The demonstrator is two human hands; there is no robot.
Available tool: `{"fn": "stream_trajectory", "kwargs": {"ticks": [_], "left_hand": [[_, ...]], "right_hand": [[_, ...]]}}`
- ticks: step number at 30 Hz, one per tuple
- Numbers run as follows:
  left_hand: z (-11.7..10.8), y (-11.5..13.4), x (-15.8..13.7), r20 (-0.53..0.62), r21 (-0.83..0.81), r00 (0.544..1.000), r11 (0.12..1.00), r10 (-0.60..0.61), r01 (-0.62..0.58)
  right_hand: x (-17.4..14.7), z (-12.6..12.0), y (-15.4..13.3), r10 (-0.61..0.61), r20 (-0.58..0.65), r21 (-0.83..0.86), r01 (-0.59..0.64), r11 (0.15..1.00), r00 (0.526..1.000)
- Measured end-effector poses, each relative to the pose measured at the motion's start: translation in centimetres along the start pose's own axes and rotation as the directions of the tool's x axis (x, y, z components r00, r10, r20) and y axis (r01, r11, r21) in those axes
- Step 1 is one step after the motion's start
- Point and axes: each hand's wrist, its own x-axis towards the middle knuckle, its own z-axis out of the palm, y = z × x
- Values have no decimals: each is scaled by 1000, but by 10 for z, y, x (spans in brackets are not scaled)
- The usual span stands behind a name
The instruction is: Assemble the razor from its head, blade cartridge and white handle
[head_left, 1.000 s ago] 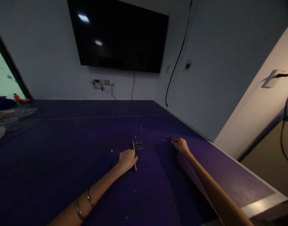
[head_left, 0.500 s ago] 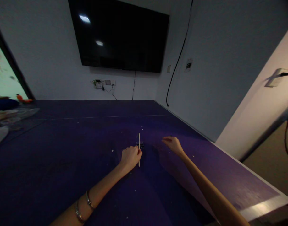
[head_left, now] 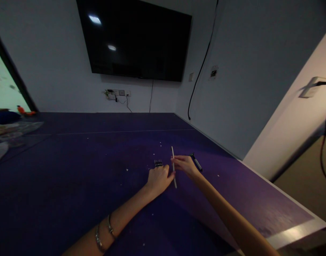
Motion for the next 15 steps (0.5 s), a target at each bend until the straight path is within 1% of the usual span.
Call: {"fn": "stream_trajectory", "kwargs": {"ticks": [3,5,6,7,8,9,11,12,15], "left_hand": [[2,-17,8,-47,-38,998,998,45,-47],[6,-36,17,-86,-56,994,996,67,-72],[9,-46,22,-105,-64,992,994,76,-84],[14,-57,27,-120,-74,989,993,83,-93],[18,-67,32,-128,-87,988,991,86,-97],[24,-77,36,-121,-101,988,989,93,-105],[35,-94,44,-105,-128,989,985,100,-113],[40,-100,47,-95,-135,990,984,101,-114],[52,-111,53,-77,-141,989,981,125,-135]], "right_hand": [[16,-44,-4,-100,-89,-142,86,986,991],[27,-82,-7,-162,-162,-304,107,947,973],[32,-101,-9,-190,-208,-406,92,909,960],[36,-119,-9,-222,-221,-530,74,845,950],[39,-135,-9,-243,-212,-667,42,744,947],[41,-148,-7,-241,-205,-768,-3,641,949],[43,-167,-1,-230,-200,-827,-39,560,952],[44,-171,3,-221,-198,-840,-49,541,955],[46,-175,17,-201,-187,-866,-65,495,961]]}}
